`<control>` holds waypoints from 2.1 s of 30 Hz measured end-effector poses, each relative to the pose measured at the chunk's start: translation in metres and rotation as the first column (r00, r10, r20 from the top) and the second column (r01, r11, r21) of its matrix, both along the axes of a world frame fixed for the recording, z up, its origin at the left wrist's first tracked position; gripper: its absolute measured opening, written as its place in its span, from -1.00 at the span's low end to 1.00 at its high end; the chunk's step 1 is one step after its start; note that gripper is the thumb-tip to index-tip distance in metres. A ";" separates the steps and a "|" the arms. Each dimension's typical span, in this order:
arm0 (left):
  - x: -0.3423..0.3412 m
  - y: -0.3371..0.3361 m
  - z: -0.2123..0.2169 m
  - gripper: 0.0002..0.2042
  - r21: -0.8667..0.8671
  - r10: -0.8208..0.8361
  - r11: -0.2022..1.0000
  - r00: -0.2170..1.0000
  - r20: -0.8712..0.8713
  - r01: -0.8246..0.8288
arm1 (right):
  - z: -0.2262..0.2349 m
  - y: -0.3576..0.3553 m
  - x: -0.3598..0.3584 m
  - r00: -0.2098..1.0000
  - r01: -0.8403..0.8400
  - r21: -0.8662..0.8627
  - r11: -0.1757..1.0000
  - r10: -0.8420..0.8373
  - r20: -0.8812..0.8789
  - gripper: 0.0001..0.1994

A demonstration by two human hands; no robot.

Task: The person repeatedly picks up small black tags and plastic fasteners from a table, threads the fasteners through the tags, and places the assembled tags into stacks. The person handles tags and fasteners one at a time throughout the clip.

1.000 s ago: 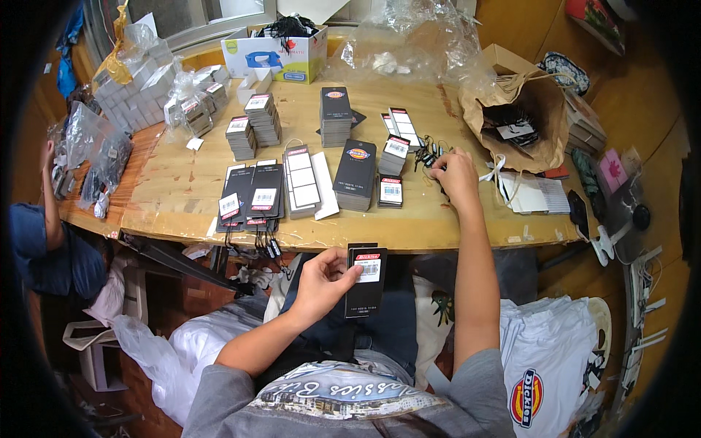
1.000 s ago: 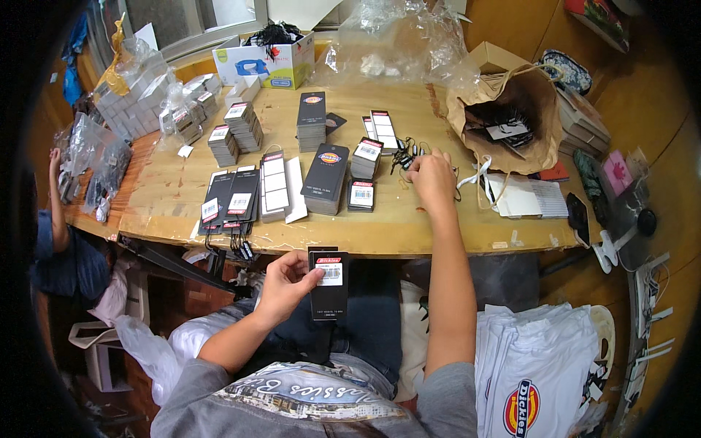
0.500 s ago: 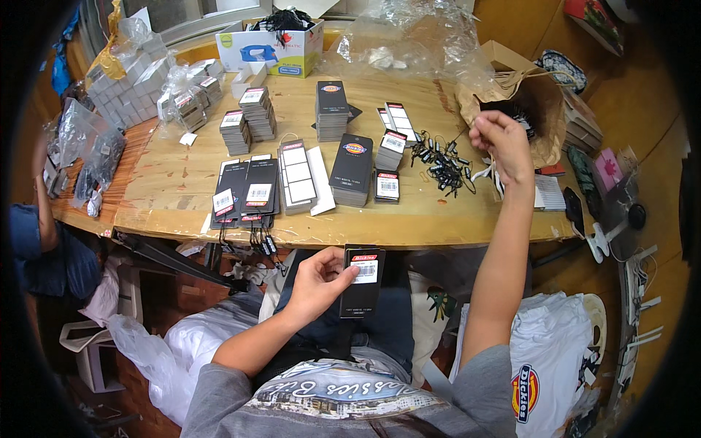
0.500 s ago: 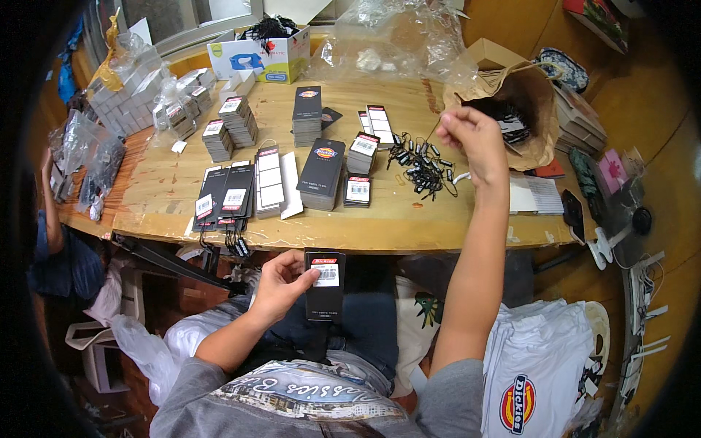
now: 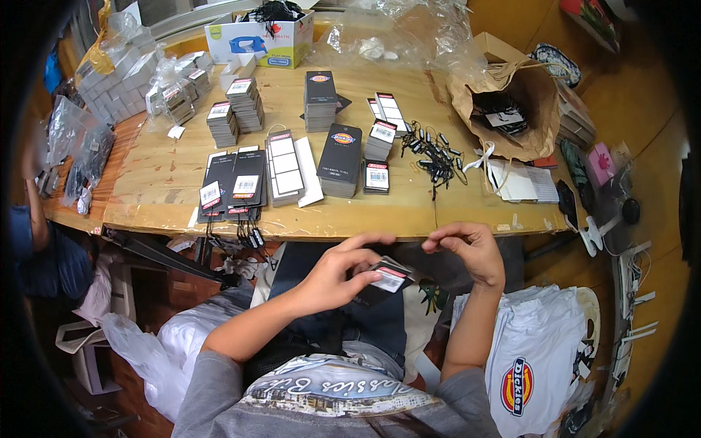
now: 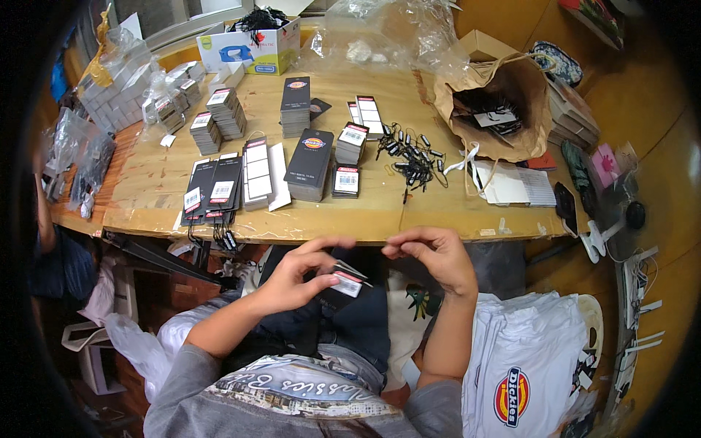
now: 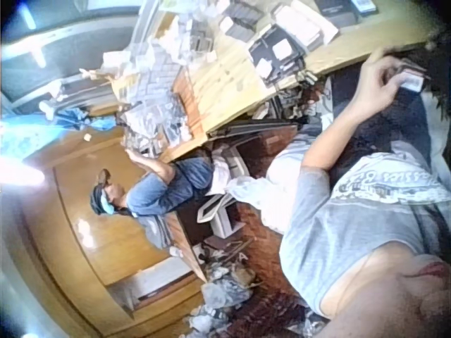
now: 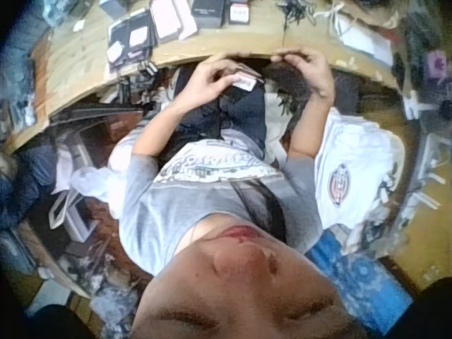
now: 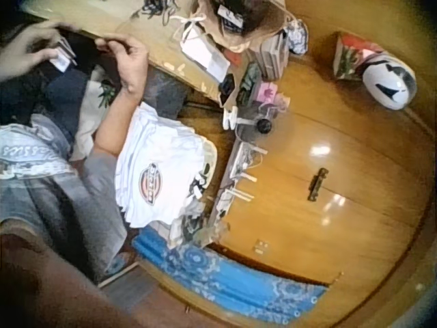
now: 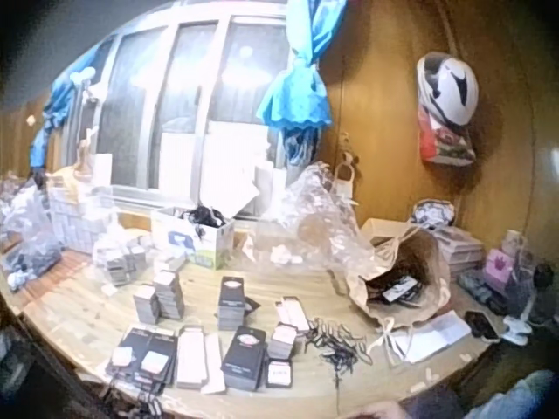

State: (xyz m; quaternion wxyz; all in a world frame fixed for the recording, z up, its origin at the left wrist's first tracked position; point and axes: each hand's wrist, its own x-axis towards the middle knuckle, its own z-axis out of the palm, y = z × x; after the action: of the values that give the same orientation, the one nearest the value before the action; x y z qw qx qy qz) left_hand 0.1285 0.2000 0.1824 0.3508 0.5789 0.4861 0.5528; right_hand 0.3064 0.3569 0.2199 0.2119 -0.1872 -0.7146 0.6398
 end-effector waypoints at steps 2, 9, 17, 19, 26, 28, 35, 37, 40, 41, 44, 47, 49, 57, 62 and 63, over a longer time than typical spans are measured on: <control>0.004 0.016 0.016 -0.93 -0.016 -0.050 0.999 0.994 -0.095 0.049 | 0.012 -0.009 -0.006 0.996 -0.086 0.004 0.996 0.086 -0.031 -0.78; 0.024 0.085 0.004 -0.88 0.055 -0.091 0.994 0.993 -0.073 0.095 | 0.028 -0.020 -0.014 0.928 0.305 0.240 0.922 -0.230 -0.293 -0.83; 0.021 0.070 0.022 -0.89 0.074 -0.099 0.992 0.993 -0.065 0.104 | 0.028 -0.028 -0.001 0.783 0.531 0.375 0.760 -0.270 -0.561 -0.89; 0.022 0.058 0.028 -0.89 0.038 -0.147 0.988 0.988 -0.038 0.148 | 0.030 -0.032 -0.002 0.709 0.613 0.372 0.697 -0.277 -0.648 -0.92; 0.009 0.009 0.022 -0.89 -0.065 -0.323 0.941 0.938 0.126 0.332 | 0.016 -0.059 -0.011 0.647 0.239 -0.112 0.965 -0.244 -0.723 -0.87; 0.003 -0.005 0.014 -0.91 -0.020 -0.256 0.965 0.954 0.159 0.262 | 0.007 -0.069 -0.016 0.643 0.046 -0.273 0.961 -0.237 -0.728 -0.88; -0.006 -0.024 -0.019 -0.73 -0.165 0.084 0.986 0.825 0.559 0.011 | -0.010 -0.086 -0.019 0.769 0.304 -0.107 0.947 -0.310 -0.559 -0.93; 0.002 -0.022 -0.008 -0.75 -0.132 0.083 0.991 0.794 0.602 -0.004 | -0.018 -0.091 -0.025 0.828 0.321 -0.101 0.942 -0.331 -0.451 -0.91; 0.006 -0.022 -0.013 -0.78 -0.109 0.152 0.988 0.816 0.558 -0.109 | -0.028 -0.098 -0.034 0.865 0.336 -0.106 0.936 -0.351 -0.358 -0.89; 0.008 -0.022 -0.016 -0.79 -0.104 0.189 0.982 0.830 0.524 -0.157 | -0.029 -0.100 -0.035 0.873 0.349 -0.048 0.936 -0.343 -0.345 -0.89; 0.012 -0.022 -0.013 -0.80 -0.029 0.300 0.949 0.864 0.405 -0.315 | -0.030 -0.102 -0.041 0.887 0.368 0.012 0.930 -0.347 -0.306 -0.89; 0.012 -0.024 -0.015 -0.76 0.024 0.388 0.911 0.875 0.289 -0.411 | -0.030 -0.104 -0.047 0.882 0.373 -0.006 0.928 -0.357 -0.307 -0.89; 0.013 -0.022 -0.016 -0.71 0.080 0.462 0.870 0.862 0.209 -0.486 | -0.029 -0.105 -0.051 0.861 0.382 -0.025 0.924 -0.366 -0.353 -0.88; 0.014 -0.028 -0.021 -0.66 0.176 0.533 0.830 0.846 0.028 -0.529 | -0.038 -0.103 -0.052 0.880 0.335 -0.064 0.940 -0.337 -0.334 -0.88; 0.007 -0.025 -0.019 -0.64 0.439 0.520 0.804 0.832 -0.191 -0.401 | -0.038 -0.106 -0.052 0.870 0.346 -0.106 0.932 -0.361 -0.336 -0.87; 0.006 -0.025 -0.018 -0.64 0.469 0.520 0.798 0.825 -0.219 -0.379 | -0.038 -0.108 -0.052 0.859 0.349 -0.130 0.928 -0.373 -0.350 -0.87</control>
State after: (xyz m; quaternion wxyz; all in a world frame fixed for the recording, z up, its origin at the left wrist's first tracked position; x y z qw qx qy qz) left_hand 0.1349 0.1746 0.1642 -0.0092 0.5898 0.5382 0.6019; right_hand 0.2542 0.2494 0.1822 0.4523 -0.2007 -0.5939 0.6343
